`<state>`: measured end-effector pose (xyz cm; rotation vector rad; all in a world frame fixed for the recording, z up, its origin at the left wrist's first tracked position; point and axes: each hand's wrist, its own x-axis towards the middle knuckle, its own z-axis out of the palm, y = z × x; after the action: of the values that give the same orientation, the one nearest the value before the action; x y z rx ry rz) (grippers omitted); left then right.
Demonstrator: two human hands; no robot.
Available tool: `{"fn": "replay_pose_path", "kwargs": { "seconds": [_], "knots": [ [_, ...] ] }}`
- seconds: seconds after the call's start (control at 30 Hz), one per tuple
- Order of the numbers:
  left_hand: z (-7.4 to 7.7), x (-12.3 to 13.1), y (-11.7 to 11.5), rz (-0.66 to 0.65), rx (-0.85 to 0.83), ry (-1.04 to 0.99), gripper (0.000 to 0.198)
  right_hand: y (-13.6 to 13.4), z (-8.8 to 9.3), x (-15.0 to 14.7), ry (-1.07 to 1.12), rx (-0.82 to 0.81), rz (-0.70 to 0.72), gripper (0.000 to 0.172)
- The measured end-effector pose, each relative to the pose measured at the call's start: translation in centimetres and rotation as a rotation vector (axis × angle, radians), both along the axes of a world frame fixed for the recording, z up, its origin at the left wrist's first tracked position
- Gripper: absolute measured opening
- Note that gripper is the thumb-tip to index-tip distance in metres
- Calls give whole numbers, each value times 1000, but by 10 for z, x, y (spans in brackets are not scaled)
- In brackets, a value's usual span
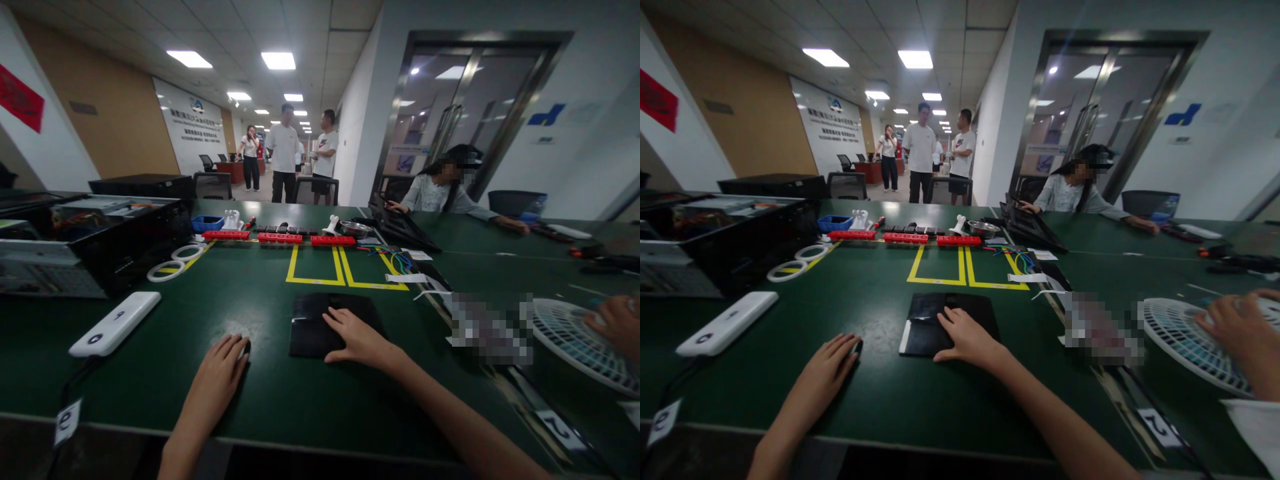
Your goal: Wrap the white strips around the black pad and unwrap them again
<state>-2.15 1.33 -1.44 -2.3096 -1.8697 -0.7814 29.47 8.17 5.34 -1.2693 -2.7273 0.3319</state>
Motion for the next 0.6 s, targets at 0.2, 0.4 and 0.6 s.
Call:
{"fn": "replay_pose_path", "kwargs": {
  "seconds": [0.2, 0.4, 0.6],
  "knots": [
    [10, 35, -5, -231, -28, 21, 49, -28, -22, -44, 79, 156, -10, 88],
    [-1, 52, -1, -253, -32, -13, 41, -32, -28, -55, 108, 181, -6, 82],
    [-3, 50, 1, -182, -52, -9, 35, -21, -10, -47, 101, 126, 56, 74]
  ]
}}
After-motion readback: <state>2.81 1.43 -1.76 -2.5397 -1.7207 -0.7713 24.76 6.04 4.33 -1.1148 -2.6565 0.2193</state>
